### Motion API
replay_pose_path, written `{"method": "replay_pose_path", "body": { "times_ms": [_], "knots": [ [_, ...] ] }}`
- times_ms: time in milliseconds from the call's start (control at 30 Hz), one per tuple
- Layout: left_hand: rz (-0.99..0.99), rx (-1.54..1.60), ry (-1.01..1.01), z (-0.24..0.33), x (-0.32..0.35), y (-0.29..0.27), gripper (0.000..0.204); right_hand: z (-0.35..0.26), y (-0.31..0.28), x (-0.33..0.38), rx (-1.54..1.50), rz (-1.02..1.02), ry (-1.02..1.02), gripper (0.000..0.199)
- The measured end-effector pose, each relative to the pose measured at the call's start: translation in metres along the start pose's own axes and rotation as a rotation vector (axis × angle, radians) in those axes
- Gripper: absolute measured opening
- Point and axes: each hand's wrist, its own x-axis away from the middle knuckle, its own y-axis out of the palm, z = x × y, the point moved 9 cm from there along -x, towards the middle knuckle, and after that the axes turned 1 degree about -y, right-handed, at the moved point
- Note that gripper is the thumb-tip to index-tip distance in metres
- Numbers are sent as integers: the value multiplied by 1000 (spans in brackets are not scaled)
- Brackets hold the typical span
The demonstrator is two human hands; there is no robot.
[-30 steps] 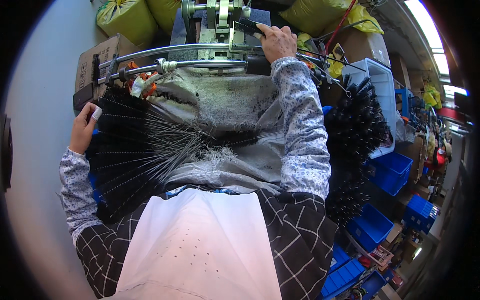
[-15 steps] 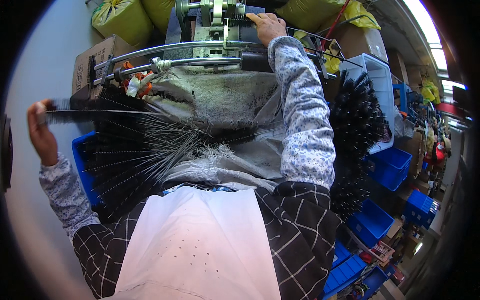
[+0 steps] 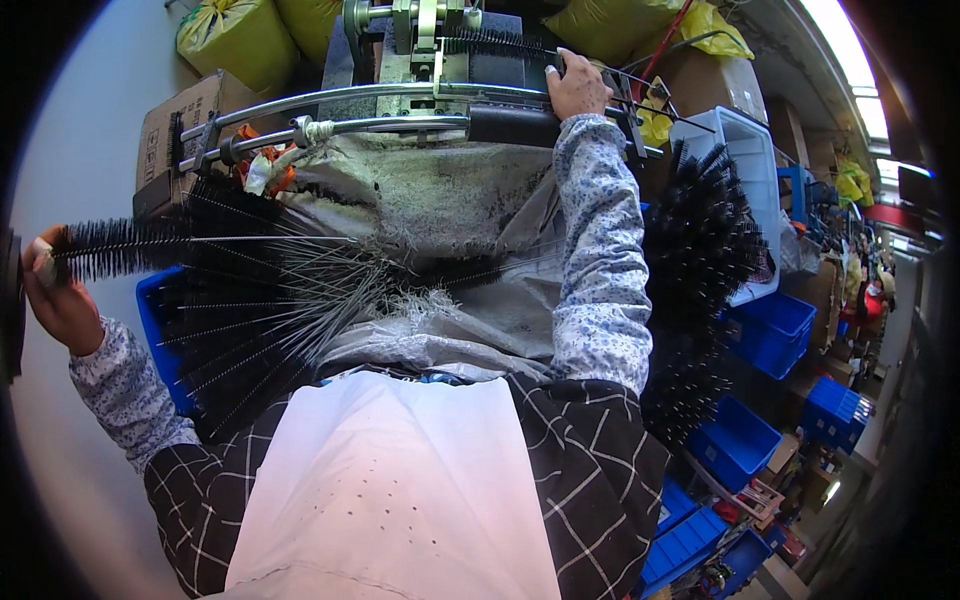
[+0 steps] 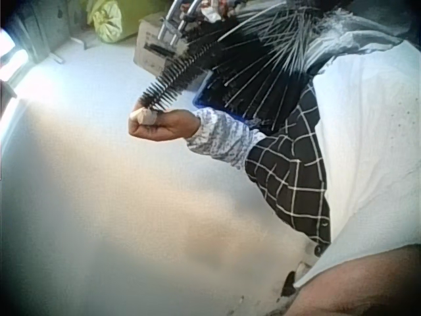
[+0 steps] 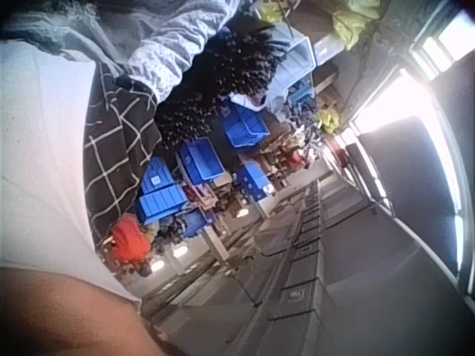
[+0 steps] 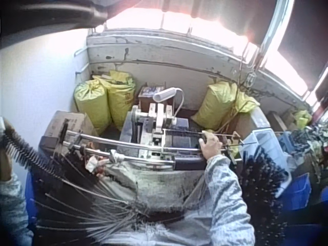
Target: Using a machine to spin bristles into wire cores to create industrial brushes, then organizing finished brushes into bins.
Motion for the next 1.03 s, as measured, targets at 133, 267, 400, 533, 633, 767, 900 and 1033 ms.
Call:
{"method": "replay_pose_path", "body": {
  "times_ms": [133,267,400,533,633,767,900,1033],
  "knots": [
    [18,-14,32,13,1,10,24,-25,5,3,-7,-1,-24,37],
    [42,-17,32,15,-1,5,25,-51,8,6,16,39,-48,35],
    [56,-13,15,17,-1,3,25,-91,11,12,43,30,-35,27],
    [43,-32,10,21,3,9,25,-135,24,17,37,-6,-16,25],
    [24,13,14,21,-2,21,26,-153,27,20,73,-45,4,30],
    [8,36,16,24,0,31,25,-159,29,24,32,-91,-49,31],
    [-1,10,13,21,-1,29,24,-141,22,21,55,-92,-54,34],
    [-17,-8,-64,7,4,16,25,-92,19,10,-156,-97,-99,40]
  ]
}}
